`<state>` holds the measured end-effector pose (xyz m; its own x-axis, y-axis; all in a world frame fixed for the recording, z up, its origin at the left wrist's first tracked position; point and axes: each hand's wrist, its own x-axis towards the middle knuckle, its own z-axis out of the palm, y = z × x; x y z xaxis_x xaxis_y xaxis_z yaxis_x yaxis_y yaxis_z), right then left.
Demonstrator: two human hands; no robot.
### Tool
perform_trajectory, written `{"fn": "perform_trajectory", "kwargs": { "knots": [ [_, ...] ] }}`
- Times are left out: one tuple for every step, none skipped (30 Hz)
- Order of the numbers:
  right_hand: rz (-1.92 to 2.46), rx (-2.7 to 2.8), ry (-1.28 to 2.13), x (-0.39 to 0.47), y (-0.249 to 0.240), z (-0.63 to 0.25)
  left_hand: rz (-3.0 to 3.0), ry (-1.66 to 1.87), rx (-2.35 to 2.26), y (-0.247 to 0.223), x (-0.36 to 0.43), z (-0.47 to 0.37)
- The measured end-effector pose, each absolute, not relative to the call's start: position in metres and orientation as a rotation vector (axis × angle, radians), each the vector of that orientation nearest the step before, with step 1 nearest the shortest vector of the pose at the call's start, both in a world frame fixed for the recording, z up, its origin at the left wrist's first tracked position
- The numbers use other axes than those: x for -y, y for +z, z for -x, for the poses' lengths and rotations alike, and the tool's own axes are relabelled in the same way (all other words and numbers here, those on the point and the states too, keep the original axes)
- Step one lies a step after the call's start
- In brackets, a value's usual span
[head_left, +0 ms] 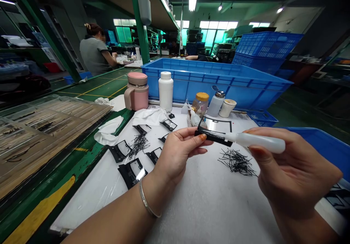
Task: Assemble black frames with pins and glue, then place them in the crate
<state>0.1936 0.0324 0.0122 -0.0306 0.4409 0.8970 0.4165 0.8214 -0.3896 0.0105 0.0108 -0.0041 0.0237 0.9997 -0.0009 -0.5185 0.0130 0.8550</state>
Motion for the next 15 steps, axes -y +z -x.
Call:
{"fn": "perform_trajectory", "kwargs": {
  "knots": [
    [0.684, 1.645, 0.023, -0.0325, 0.0124, -0.1935, -0.804, 1.398, -0.789, -0.004, -0.0106, -0.0105],
    [0.68, 1.642, 0.022, -0.0326, 0.0126, -0.1934, -0.803, 1.397, -0.789, -0.0039, -0.0104, -0.0105],
    [0.677, 1.641, 0.022, -0.0327, 0.0128, -0.1933, -0.804, 1.396, -0.789, -0.0039, -0.0101, -0.0105],
    [0.673, 1.64, 0.021, -0.0328, 0.013, -0.1932, -0.805, 1.397, -0.788, -0.004, -0.01, -0.0104],
    [0.672, 1.638, 0.019, -0.0328, 0.013, -0.1932, -0.808, 1.397, -0.787, -0.0041, -0.0099, -0.0104],
    [0.672, 1.637, 0.014, -0.0327, 0.013, -0.1932, -0.811, 1.399, -0.787, -0.0042, -0.0099, -0.0103],
    [0.675, 1.64, 0.015, -0.0325, 0.0129, -0.1933, -0.813, 1.4, -0.789, -0.0043, -0.01, -0.0102],
    [0.679, 1.641, 0.014, -0.0322, 0.0128, -0.1935, -0.812, 1.401, -0.791, -0.0044, -0.0101, -0.0102],
    [0.681, 1.643, 0.012, -0.032, 0.0127, -0.1936, -0.809, 1.402, -0.793, -0.0044, -0.0103, -0.0102],
    [0.683, 1.644, 0.01, -0.0319, 0.0125, -0.1937, -0.806, 1.403, -0.794, -0.0044, -0.0105, -0.0102],
    [0.683, 1.641, 0.008, -0.0318, 0.0123, -0.1938, -0.804, 1.403, -0.794, -0.0043, -0.0106, -0.0102],
    [0.685, 1.641, 0.007, -0.0319, 0.0121, -0.1937, -0.802, 1.404, -0.793, -0.0042, -0.0108, -0.0103],
    [0.686, 1.637, 0.006, -0.032, 0.0119, -0.1937, -0.801, 1.404, -0.793, -0.004, -0.0109, -0.0103],
    [0.686, 1.633, 0.006, -0.0322, 0.0117, -0.1935, -0.802, 1.402, -0.793, -0.0039, -0.0109, -0.0104],
    [0.684, 1.632, 0.009, -0.0323, 0.0117, -0.1934, -0.803, 1.4, -0.794, -0.0037, -0.011, -0.0104]
  ]
}}
